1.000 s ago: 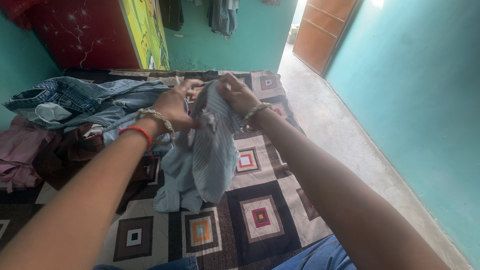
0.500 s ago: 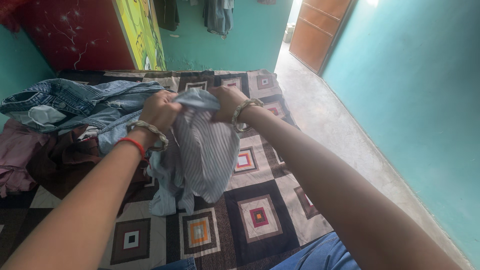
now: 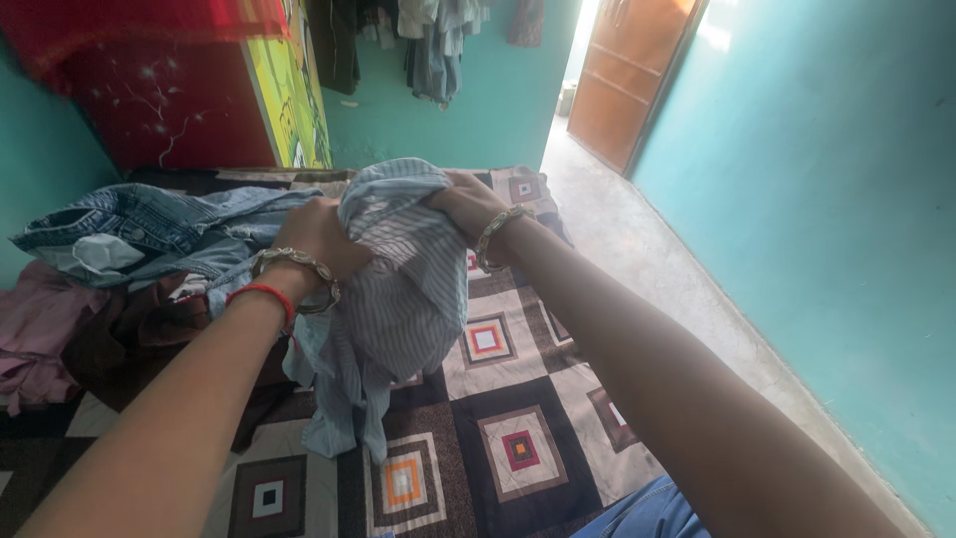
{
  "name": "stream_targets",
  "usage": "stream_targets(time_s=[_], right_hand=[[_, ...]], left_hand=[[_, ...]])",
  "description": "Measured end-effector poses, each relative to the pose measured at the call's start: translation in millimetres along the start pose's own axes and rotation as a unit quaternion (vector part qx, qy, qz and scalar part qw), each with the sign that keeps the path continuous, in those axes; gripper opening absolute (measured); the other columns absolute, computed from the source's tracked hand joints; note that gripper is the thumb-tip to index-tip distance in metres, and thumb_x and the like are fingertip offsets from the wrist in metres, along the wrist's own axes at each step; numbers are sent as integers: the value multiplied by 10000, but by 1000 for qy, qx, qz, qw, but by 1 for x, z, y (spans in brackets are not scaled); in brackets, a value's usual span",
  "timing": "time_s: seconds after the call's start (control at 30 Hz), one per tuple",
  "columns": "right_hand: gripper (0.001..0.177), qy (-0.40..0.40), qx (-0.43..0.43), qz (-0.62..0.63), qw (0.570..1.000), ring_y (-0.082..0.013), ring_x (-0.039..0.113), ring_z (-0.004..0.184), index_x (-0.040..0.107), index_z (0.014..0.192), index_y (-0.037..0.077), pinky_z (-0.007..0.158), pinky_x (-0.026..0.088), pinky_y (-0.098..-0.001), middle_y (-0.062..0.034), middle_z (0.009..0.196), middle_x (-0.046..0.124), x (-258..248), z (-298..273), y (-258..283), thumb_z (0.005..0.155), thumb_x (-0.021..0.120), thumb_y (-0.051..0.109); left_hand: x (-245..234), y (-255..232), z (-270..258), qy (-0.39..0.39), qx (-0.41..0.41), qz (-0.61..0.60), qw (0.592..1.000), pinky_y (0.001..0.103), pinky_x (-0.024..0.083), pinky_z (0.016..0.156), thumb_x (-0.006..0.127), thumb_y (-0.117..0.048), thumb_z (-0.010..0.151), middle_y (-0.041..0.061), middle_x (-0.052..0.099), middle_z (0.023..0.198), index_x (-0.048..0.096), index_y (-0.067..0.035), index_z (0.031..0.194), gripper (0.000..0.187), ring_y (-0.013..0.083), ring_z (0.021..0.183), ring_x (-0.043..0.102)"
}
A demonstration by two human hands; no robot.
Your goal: The person unfolds a light blue and white striped shirt on a patterned bedspread, smooths it out, and buttons it from bottom to top. The shirt is left fully buttoned on the bed.
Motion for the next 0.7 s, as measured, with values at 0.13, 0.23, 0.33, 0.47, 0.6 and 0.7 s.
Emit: stream_targets(time_s=[0.13,0.23,0.33,0.47,0.6,0.7], right_hand=[[441,46,-44,-133,989,-150,743,934,702,1191,8,881,597,-317,-56,1062,773,24,-20,22,817,800,222],[543,36,-102,-323,940,-169,741,937,721,1155,51,887,581,-318,-52,1045,785,38,-26,42,700,890,293],[557,-27,-94,-448,889,-214,752,929,759,1130,94,868,583,-338,-96,1008,804,49,-24,48,666,896,369],[462,-178,-60,-451,873,-231,745,979,793,1170,187,888,556,-343,-111,1050,798,56,4,42,779,832,430],[416,-224,-69,-346,909,-212,738,965,728,1267,178,852,559,-337,-115,1055,781,49,49,25,863,718,277],[429,-200,-131,-236,942,-178,739,972,695,1284,96,832,572,-322,-107,1082,797,45,76,17,859,662,135]], left_hand=[[-14,11,-13,-102,-14,-63,993,469,587,880,765,-389,780,202,760,989,766,-83,1001,378,395,947,739],[-30,21,-18,-136,-80,-146,977,475,567,879,713,-455,886,202,745,1014,767,-111,1048,384,405,976,714],[-37,28,-19,-142,-117,-195,963,474,552,883,680,-316,857,201,737,1050,769,-136,1100,316,407,997,705],[-43,36,-9,-178,-163,-265,933,457,534,904,629,-189,847,188,723,1110,754,-148,1176,354,389,1044,689],[-53,37,-15,-154,-185,-326,914,423,548,912,669,-198,820,161,754,1103,750,-104,1188,389,317,1035,725],[-75,32,-26,-111,-194,-307,925,404,571,910,808,-313,750,149,777,1076,769,-86,1157,468,278,996,755]])
Point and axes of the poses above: each hand's wrist, its own z-axis towards the middle knuckle, its own x-axis out of the palm, y = z × x, the point moved 1 cm from there along z, towards the middle knuckle
